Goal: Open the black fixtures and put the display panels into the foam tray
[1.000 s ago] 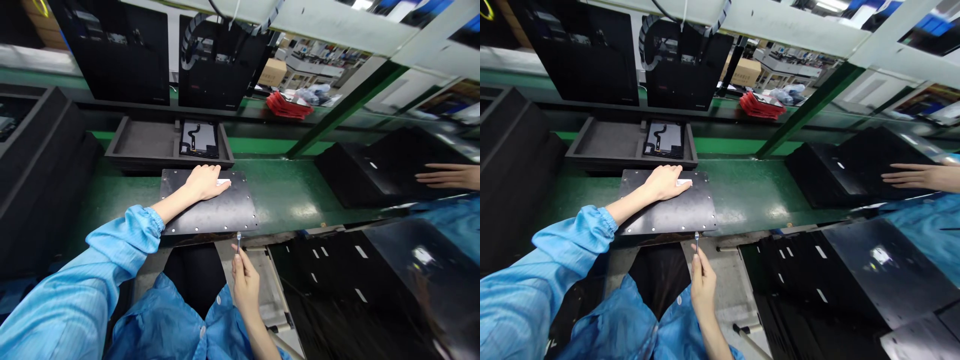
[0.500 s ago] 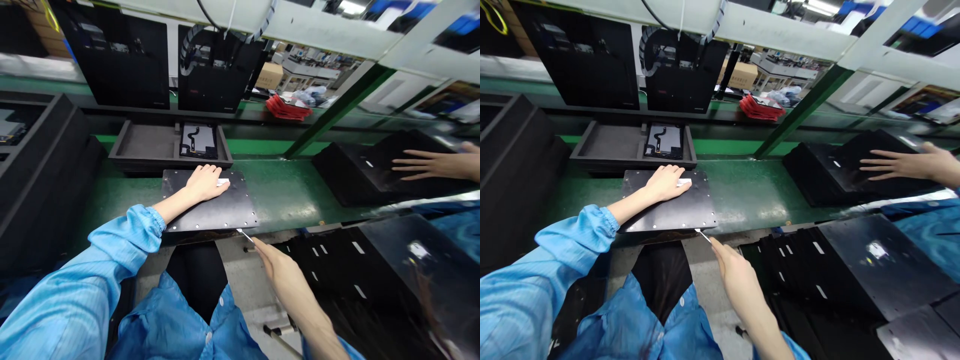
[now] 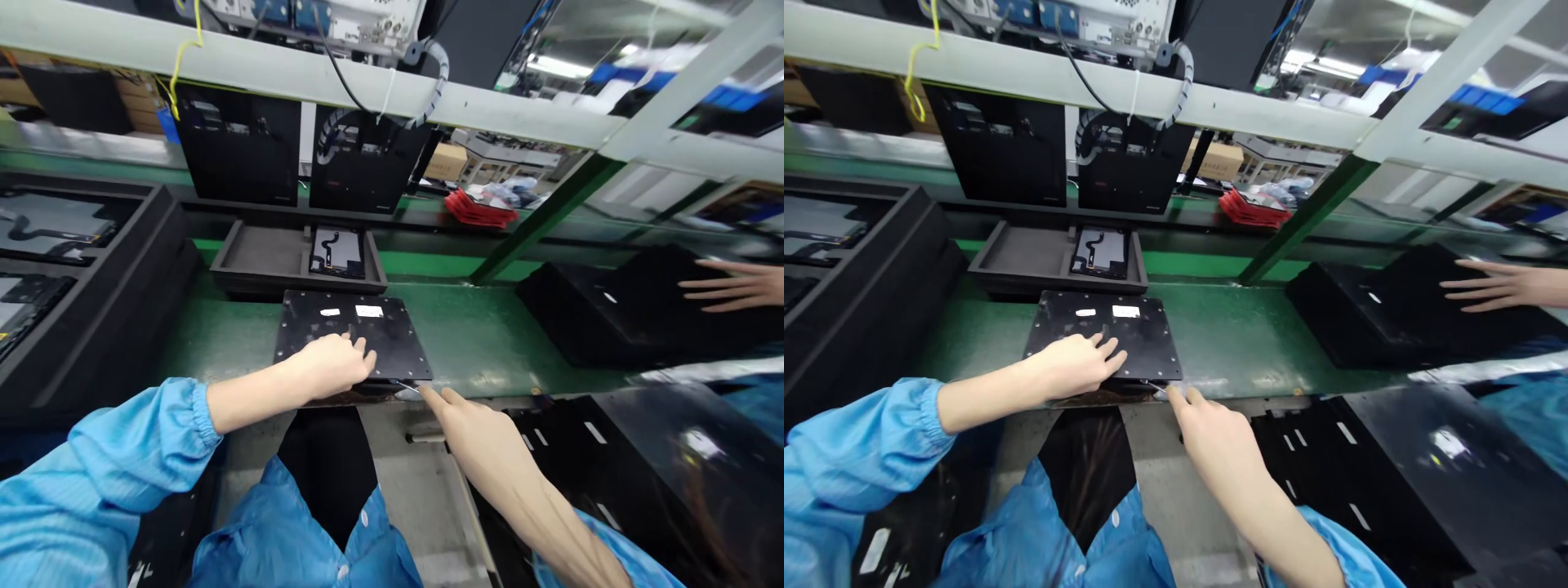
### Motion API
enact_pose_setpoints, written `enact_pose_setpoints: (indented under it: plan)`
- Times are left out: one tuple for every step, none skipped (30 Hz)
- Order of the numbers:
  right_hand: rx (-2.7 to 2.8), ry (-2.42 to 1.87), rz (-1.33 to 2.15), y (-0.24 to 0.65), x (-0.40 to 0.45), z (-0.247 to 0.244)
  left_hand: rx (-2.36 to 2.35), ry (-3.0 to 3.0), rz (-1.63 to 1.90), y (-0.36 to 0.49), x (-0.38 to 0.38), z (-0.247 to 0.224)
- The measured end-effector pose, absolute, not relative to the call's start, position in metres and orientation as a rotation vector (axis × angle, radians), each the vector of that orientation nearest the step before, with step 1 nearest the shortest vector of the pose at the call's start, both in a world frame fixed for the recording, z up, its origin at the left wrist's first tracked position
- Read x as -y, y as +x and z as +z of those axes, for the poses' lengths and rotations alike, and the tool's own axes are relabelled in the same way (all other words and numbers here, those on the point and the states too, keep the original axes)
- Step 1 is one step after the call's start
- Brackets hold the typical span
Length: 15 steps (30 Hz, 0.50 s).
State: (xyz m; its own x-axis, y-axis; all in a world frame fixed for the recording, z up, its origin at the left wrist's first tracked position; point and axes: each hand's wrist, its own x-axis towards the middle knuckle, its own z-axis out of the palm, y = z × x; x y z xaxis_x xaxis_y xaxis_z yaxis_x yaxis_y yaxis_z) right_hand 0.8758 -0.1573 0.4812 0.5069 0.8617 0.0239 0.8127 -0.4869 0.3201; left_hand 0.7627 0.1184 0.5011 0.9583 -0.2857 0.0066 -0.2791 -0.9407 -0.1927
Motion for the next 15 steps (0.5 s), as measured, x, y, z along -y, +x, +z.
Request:
enact_pose_setpoints:
  plan:
    - [-1.472, 2.514, 0.225, 0.881, 0.156, 0.48, -0.447, -2.896, -0.117, 0.761, -0.119, 0.506]
    - [-1.548, 2.564, 0.173, 0.886, 0.153, 0.478, -0.455, -2.896, -0.184, 0.76, -0.121, 0.512]
    - [-1.636, 2.63, 0.115, 0.891, 0.147, 0.476, -0.449, -2.916, -0.249, 0.76, -0.125, 0.519]
    - [-1.714, 2.708, 0.059, 0.895, 0.138, 0.473, -0.429, -2.948, -0.303, 0.759, -0.129, 0.527]
    - [-1.768, 2.786, 0.011, 0.898, 0.127, 0.47, -0.403, -2.987, -0.344, 0.759, -0.134, 0.535]
    - [-1.788, 2.852, -0.02, 0.9, 0.114, 0.468, -0.381, -3.024, -0.37, 0.76, -0.139, 0.541]
    - [-1.793, 2.886, -0.038, 0.902, 0.1, 0.465, -0.361, -3.052, -0.387, 0.76, -0.143, 0.547]
    - [-1.805, 2.881, -0.05, 0.903, 0.085, 0.463, -0.349, -3.067, -0.403, 0.761, -0.146, 0.55]
    - [-1.84, 2.843, -0.06, 0.905, 0.072, 0.462, -0.351, -3.07, -0.416, 0.762, -0.148, 0.552]
    - [-1.893, 2.788, -0.07, 0.907, 0.059, 0.463, -0.36, -3.064, -0.429, 0.762, -0.149, 0.552]
    - [-1.963, 2.729, -0.078, 0.91, 0.048, 0.464, -0.37, -3.053, -0.442, 0.762, -0.149, 0.55]
    - [-2.036, 2.68, -0.083, 0.913, 0.04, 0.466, -0.381, -3.039, -0.455, 0.762, -0.149, 0.548]
    - [-2.102, 2.646, -0.088, 0.916, 0.034, 0.469, -0.392, -3.027, -0.468, 0.762, -0.149, 0.546]
    - [-2.148, 2.63, -0.093, 0.919, 0.03, 0.471, -0.402, -3.018, -0.479, 0.761, -0.149, 0.543]
    - [-2.177, 2.62, -0.095, 0.922, 0.027, 0.474, -0.413, -3.013, -0.493, 0.761, -0.149, 0.54]
